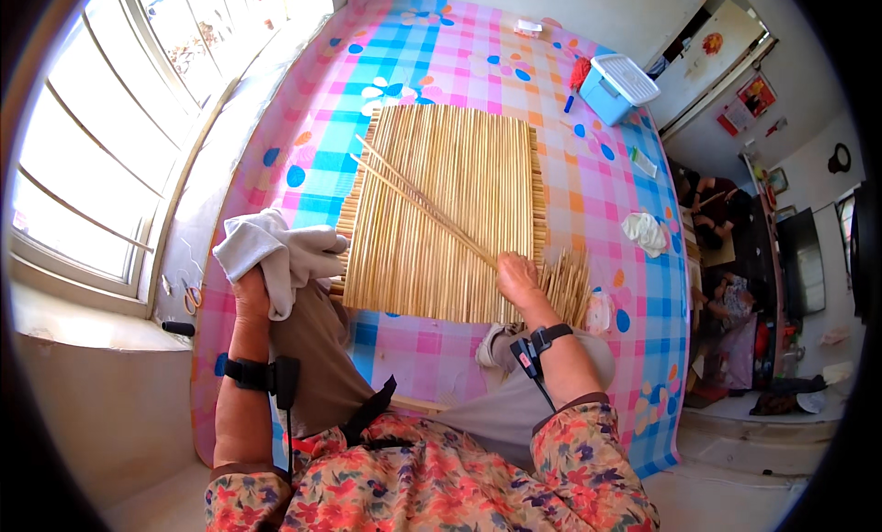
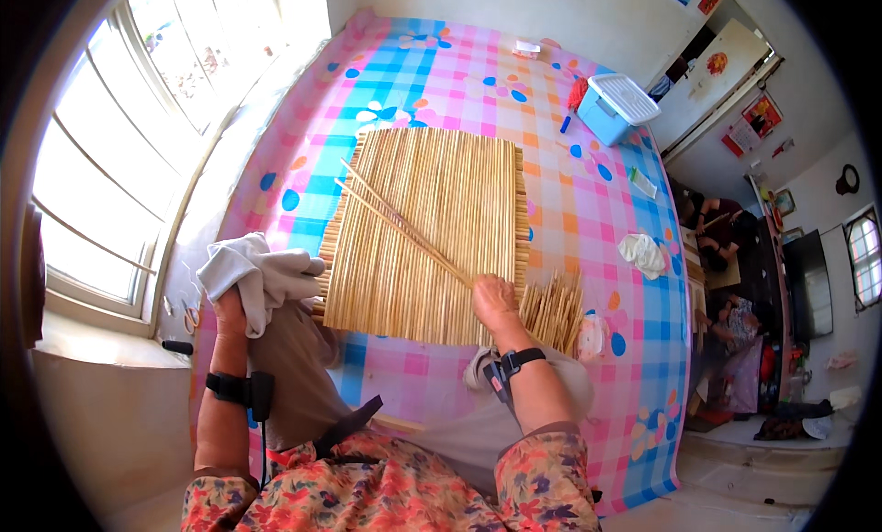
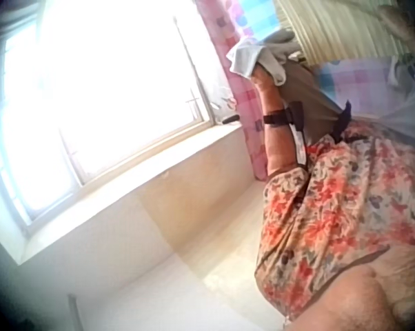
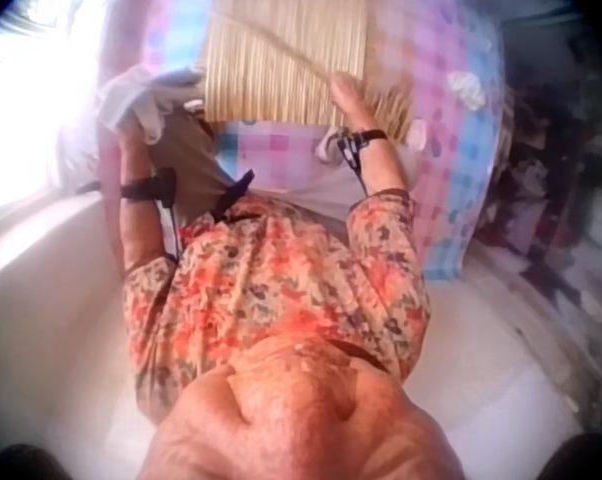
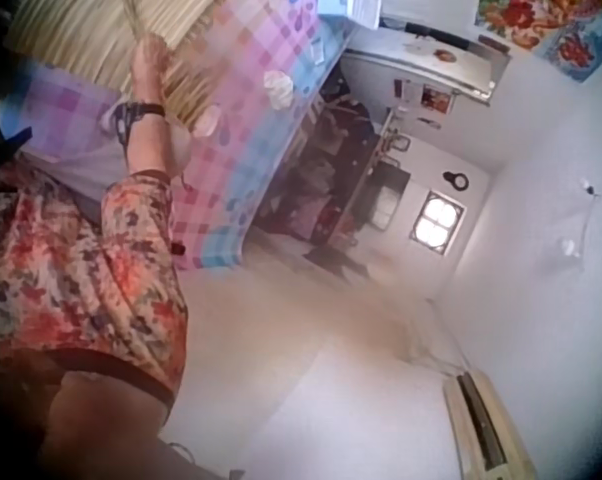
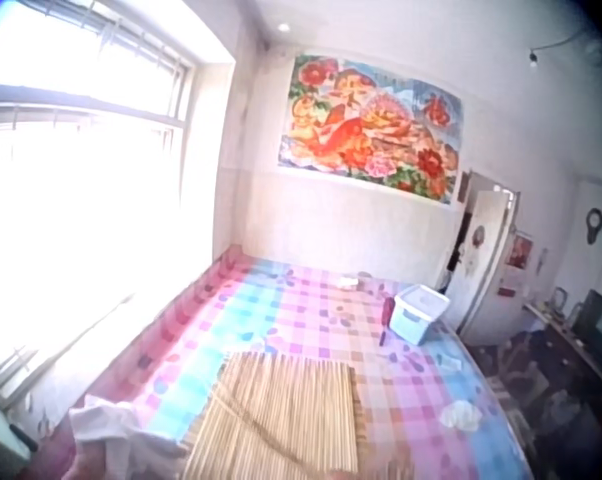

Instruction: The person wipes long wooden rods with a white cloth, handling them one at a time and then placing them onto a bamboo mat on the floor.

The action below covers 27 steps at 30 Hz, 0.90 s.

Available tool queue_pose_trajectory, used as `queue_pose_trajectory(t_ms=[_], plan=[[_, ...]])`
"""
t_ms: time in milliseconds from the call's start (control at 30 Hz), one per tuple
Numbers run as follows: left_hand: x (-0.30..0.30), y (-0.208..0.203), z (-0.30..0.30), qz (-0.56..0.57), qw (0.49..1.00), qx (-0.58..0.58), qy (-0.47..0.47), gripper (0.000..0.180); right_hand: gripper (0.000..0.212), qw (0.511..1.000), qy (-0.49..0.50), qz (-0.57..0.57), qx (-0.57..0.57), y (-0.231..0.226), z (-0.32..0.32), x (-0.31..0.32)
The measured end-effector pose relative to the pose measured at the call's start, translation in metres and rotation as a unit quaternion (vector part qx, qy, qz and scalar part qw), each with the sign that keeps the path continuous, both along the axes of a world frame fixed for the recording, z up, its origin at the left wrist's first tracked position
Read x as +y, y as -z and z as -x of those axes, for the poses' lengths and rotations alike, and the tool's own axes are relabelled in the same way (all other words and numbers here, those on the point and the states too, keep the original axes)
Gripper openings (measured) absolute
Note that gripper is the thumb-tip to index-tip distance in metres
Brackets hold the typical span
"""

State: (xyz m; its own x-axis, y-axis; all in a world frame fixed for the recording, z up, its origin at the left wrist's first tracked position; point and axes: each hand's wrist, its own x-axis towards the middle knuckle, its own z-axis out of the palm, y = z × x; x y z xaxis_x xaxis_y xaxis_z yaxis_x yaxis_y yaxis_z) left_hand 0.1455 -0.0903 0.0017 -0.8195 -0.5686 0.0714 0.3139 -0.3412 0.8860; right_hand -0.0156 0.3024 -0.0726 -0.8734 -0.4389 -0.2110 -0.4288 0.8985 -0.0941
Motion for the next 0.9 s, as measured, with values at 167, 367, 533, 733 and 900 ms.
queue_pose_trajectory(t_ms=[167, 367, 533, 733, 900], plan=[[-0.003, 0.006, -0.002, -0.002, 1.0, -0.002, -0.008, 0.038, 0.013, 0.989, 0.041, 0.14, -0.025, -0.011, -0.004, -0.008], [0.007, -0.007, -0.005, 0.038, 0.999, 0.008, 0.015, 0.037, 0.019, 0.924, 0.052, 0.368, -0.087, -0.051, -0.014, -0.032], [0.05, -0.035, 0.005, -0.028, 0.992, -0.025, 0.117, 0.037, 0.02, 0.795, 0.118, 0.537, -0.256, -0.098, -0.058, -0.075], [0.128, -0.017, -0.008, -0.162, 0.956, -0.002, 0.244, 0.038, 0.018, 0.793, -0.009, 0.566, -0.224, -0.12, -0.13, -0.126], [0.136, -0.001, -0.025, -0.207, 0.966, -0.042, 0.153, 0.037, 0.016, 0.795, -0.028, 0.578, -0.181, -0.1, -0.169, -0.142]])
